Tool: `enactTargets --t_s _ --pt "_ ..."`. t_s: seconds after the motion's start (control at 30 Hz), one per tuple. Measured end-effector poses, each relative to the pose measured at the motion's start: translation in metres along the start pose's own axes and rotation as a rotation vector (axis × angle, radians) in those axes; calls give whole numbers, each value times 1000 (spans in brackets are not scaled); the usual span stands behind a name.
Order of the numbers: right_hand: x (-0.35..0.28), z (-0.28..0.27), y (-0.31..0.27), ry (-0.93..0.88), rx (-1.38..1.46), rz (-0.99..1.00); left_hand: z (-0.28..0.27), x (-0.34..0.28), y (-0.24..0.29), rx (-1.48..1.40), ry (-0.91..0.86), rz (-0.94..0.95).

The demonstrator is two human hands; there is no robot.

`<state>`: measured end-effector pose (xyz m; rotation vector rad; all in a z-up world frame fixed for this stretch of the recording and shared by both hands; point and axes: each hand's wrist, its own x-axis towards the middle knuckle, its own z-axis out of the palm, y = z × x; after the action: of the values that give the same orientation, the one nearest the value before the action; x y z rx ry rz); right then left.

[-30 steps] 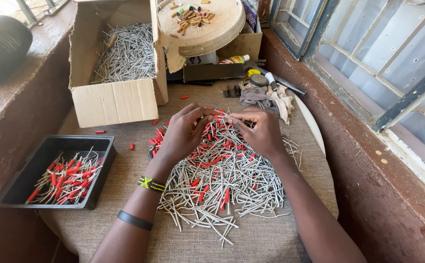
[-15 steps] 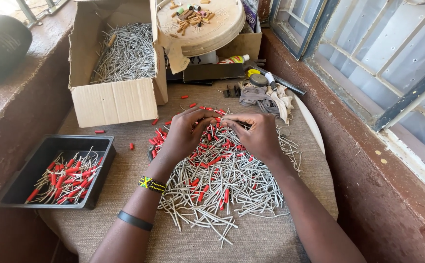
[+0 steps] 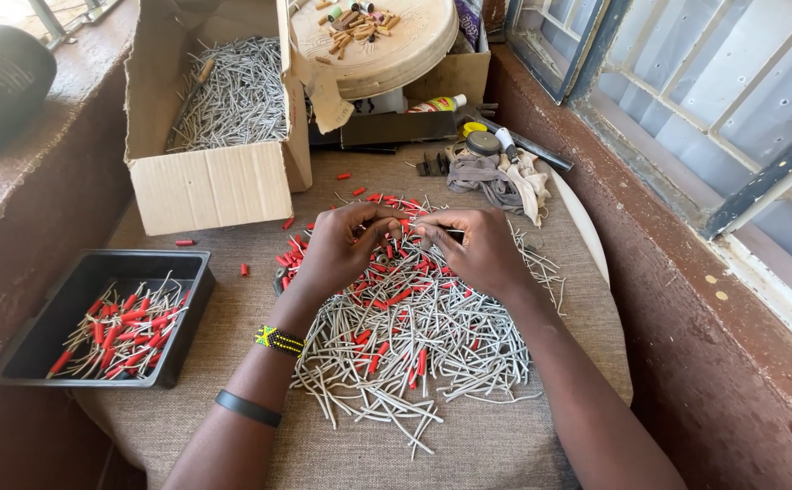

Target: Assembling metal rivets by manually fitting red plastic caps onto the ends of the metal pins.

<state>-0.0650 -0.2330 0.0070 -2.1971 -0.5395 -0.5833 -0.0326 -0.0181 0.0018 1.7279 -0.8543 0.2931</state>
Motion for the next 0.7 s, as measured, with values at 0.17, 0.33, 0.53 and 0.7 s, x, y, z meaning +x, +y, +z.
enactTargets --t_s 0.17,0.33,0.53,0.7 --pt "1 -2 -19 -59 29 35 1 1 6 -9 -37 39" --pt "-3 -5 -29 -84 45 49 4 -1 -4 -63 -44 6" --pt "-4 -12 -30 18 149 130 5 1 -21 -171 34 -61" --pt "-4 -9 -36 83 213 151 7 0 -15 -235 10 -72"
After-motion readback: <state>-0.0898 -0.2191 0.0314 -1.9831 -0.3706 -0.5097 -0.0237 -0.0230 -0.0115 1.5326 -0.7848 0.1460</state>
